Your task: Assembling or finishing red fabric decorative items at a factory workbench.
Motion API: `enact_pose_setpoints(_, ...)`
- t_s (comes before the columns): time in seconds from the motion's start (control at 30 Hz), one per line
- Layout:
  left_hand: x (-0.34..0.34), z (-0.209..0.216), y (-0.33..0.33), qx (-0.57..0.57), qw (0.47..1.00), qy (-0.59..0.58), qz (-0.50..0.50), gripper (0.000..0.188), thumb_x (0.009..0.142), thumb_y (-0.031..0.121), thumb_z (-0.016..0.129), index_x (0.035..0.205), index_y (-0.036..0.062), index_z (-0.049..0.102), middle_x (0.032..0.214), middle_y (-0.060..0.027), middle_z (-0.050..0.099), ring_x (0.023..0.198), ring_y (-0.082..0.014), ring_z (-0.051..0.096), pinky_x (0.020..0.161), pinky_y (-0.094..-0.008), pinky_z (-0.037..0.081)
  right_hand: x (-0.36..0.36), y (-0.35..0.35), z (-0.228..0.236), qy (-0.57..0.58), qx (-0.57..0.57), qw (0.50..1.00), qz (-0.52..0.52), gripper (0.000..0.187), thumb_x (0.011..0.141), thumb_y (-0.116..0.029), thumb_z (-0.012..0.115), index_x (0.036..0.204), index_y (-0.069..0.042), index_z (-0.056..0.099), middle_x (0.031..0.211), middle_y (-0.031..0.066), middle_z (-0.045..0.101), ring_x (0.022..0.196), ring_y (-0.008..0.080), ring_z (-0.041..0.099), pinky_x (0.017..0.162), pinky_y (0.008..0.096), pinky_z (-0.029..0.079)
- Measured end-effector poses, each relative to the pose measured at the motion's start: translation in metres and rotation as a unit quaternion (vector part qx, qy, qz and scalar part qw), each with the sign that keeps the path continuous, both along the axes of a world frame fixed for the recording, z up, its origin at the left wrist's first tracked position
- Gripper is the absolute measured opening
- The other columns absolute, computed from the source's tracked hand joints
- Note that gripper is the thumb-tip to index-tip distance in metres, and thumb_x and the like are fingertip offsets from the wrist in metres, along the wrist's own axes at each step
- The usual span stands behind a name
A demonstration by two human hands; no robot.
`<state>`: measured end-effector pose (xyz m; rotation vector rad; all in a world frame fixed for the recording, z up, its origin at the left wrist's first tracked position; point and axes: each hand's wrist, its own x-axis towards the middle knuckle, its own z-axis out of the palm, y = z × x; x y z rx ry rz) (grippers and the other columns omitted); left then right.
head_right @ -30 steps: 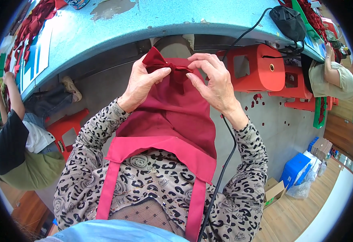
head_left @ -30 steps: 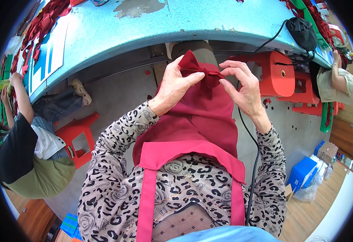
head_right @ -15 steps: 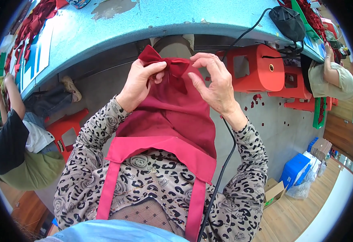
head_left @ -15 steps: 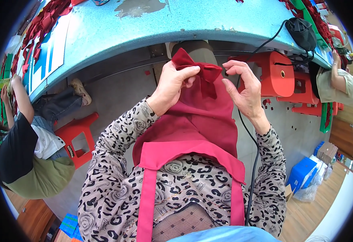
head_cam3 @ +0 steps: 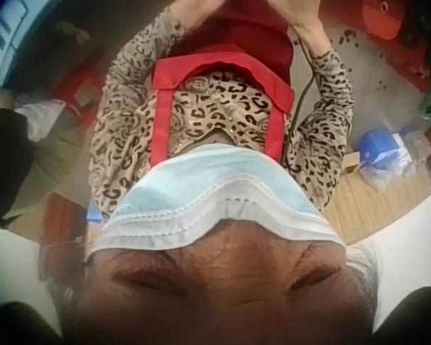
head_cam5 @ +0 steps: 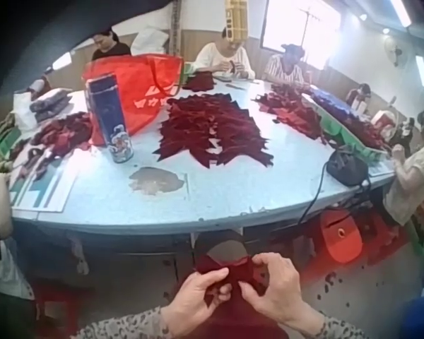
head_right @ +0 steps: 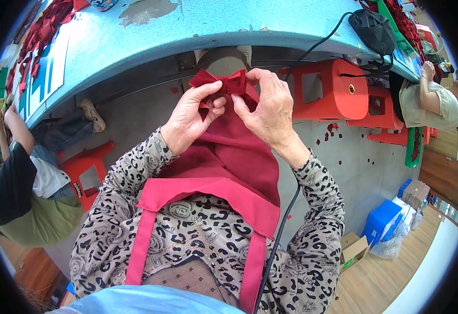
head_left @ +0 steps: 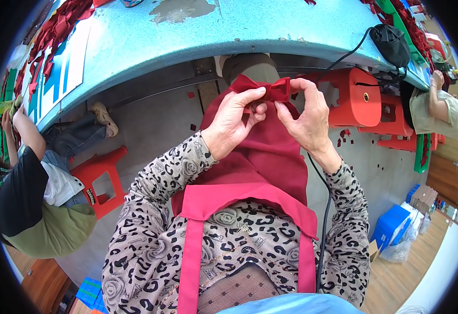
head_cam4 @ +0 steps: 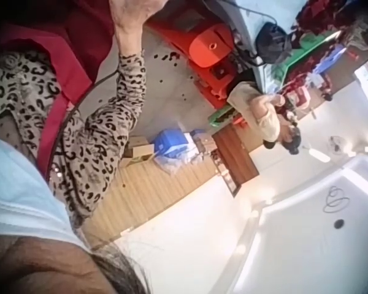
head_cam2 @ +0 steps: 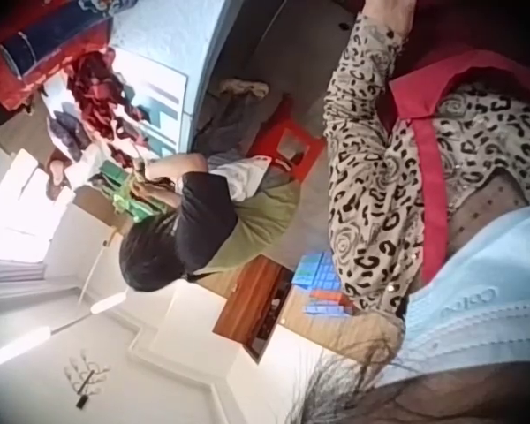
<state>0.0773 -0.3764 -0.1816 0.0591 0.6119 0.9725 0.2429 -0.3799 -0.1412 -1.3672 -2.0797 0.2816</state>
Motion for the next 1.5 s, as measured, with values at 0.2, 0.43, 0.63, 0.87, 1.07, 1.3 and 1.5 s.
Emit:
enact_pose_setpoints(0.2, 0.005, 0.004, -0.006, 0.08, 0.994, 0.071, -0.008, 0.008, 0.083, 0.009, 0.063, 0.089, 0.0057, 0.059, 0.072, -0.0006, 0.056, 0.059, -0.0092, 0.05, 0.05, -0.0227, 0.038, 0.004, 0.002, -0.013, 0.03, 0.119, 0.992, 0.006, 0.039, 0.064, -0.009, 0.07, 0.1, -0.005, 0.054, 0.091, 0.0081, 0.059, 0.079, 0.0255, 0.058, 0.074, 0.0368, 0.043)
enact_pose_setpoints(0.43, 0.013, 0.01, -0.012, 0.148, 0.978, 0.138, 0.041, 0.007, 0.082, 0.011, 0.064, 0.086, 0.006, 0.06, 0.066, 0.0021, 0.054, 0.055, -0.0063, 0.047, 0.049, -0.0211, 0.035, 0.01, 0.005, -0.011, -0.098, 0.2, 0.974, 0.034, 0.035, 0.061, -0.003, 0.068, 0.093, -0.004, 0.055, 0.095, 0.0093, 0.06, 0.088, 0.0276, 0.058, 0.076, 0.0376, 0.045)
enact_pose_setpoints(0.63, 0.013, 0.017, -0.012, 0.165, 0.969, 0.18, 0.017, 0.008, 0.083, 0.011, 0.063, 0.086, 0.0063, 0.058, 0.065, 0.0029, 0.053, 0.055, -0.0053, 0.045, 0.05, -0.0206, 0.033, 0.007, 0.008, -0.004, -0.122, 0.26, 0.957, 0.027, 0.031, 0.062, -0.004, 0.068, 0.089, -0.005, 0.054, 0.094, 0.0093, 0.06, 0.084, 0.0273, 0.058, 0.077, 0.0388, 0.043)
enact_pose_setpoints(0.87, 0.015, 0.02, -0.012, 0.148, 0.98, 0.133, -0.023, 0.011, 0.083, 0.013, 0.064, 0.089, 0.0055, 0.058, 0.066, 0.0024, 0.053, 0.055, -0.0056, 0.046, 0.05, -0.0206, 0.035, 0.015, 0.004, -0.01, -0.062, 0.285, 0.952, 0.093, 0.027, 0.063, -0.003, 0.067, 0.086, -0.006, 0.054, 0.087, 0.007, 0.058, 0.079, 0.025, 0.057, 0.076, 0.0378, 0.041)
enact_pose_setpoints(1.07, 0.012, 0.016, -0.013, 0.181, 0.971, 0.156, -0.015, 0.011, 0.083, 0.012, 0.063, 0.09, 0.0047, 0.057, 0.067, 0.0017, 0.053, 0.055, -0.0059, 0.047, 0.049, -0.0209, 0.036, 0.017, 0.006, -0.011, -0.124, 0.279, 0.95, 0.068, 0.027, 0.065, -0.003, 0.067, 0.088, -0.007, 0.053, 0.085, 0.0058, 0.058, 0.076, 0.0224, 0.056, 0.072, 0.0363, 0.04)
enact_pose_setpoints(1.3, 0.013, 0.016, -0.017, 0.192, 0.972, 0.136, -0.019, 0.012, 0.084, 0.012, 0.063, 0.09, 0.0042, 0.056, 0.067, 0.0015, 0.053, 0.054, -0.0058, 0.047, 0.049, -0.0207, 0.036, 0.015, 0.004, -0.014, -0.108, 0.311, 0.943, 0.054, 0.029, 0.065, 0.0, 0.064, 0.092, -0.006, 0.054, 0.082, 0.0048, 0.057, 0.072, 0.021, 0.056, 0.07, 0.0354, 0.039)
enact_pose_setpoints(1.5, 0.011, 0.015, -0.018, 0.196, 0.968, 0.157, -0.028, 0.013, 0.085, 0.012, 0.063, 0.091, 0.0042, 0.056, 0.068, 0.0006, 0.053, 0.054, -0.0056, 0.047, 0.048, -0.0206, 0.036, 0.017, -0.003, -0.007, -0.14, 0.314, 0.937, 0.066, 0.029, 0.064, 0.002, 0.063, 0.09, -0.006, 0.054, 0.078, 0.0045, 0.057, 0.069, 0.0208, 0.055, 0.068, 0.035, 0.039)
